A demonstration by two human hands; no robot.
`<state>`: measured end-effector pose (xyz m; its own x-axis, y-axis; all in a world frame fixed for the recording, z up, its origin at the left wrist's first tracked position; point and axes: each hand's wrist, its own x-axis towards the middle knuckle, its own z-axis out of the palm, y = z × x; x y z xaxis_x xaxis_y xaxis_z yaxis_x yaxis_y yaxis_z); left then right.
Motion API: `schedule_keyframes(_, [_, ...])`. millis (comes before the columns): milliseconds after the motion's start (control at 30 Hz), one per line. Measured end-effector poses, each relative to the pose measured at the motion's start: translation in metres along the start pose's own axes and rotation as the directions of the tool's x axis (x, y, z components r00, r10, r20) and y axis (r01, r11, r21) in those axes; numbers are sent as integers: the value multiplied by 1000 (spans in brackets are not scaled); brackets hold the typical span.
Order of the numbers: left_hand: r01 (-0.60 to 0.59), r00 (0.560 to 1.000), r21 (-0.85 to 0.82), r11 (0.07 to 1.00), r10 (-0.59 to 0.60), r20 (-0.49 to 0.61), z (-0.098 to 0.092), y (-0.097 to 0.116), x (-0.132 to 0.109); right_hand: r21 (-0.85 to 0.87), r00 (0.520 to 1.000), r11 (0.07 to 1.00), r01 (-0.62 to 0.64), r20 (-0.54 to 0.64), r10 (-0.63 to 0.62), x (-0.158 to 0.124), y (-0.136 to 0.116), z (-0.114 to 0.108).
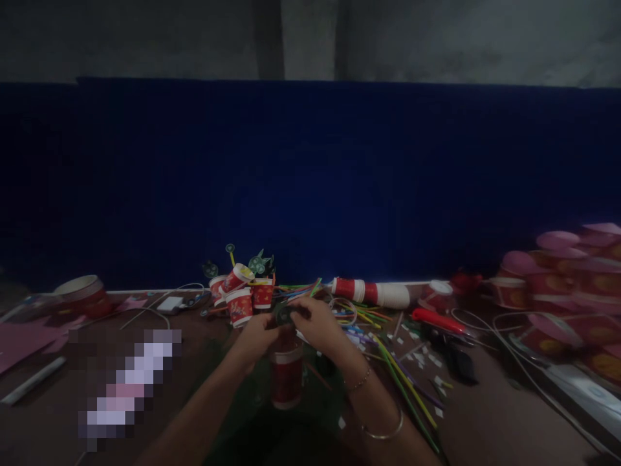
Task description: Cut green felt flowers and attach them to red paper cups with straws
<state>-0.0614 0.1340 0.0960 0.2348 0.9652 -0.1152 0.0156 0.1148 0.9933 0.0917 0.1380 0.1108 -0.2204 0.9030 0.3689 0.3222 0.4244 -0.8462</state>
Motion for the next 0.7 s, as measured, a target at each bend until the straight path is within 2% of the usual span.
schedule_keyframes(200, [-4,1000,-46,999,5,13,0,1,0,66,996,995,-79,41,77,-1,-1,0])
schedule_keyframes(367, [13,1000,-24,1000,-12,29,-1,3,-1,83,993,990,-113,21,112,-1,0,-1])
schedule_keyframes(500, [-44,997,-50,998,46,54,-3,-1,2,71,990,987,-144,20,143,-1,0,-1])
schedule_keyframes(700, [-71,998,-26,997,71,-3,-2,0,2,83,984,981,-176,46,172,-1,-5,-1])
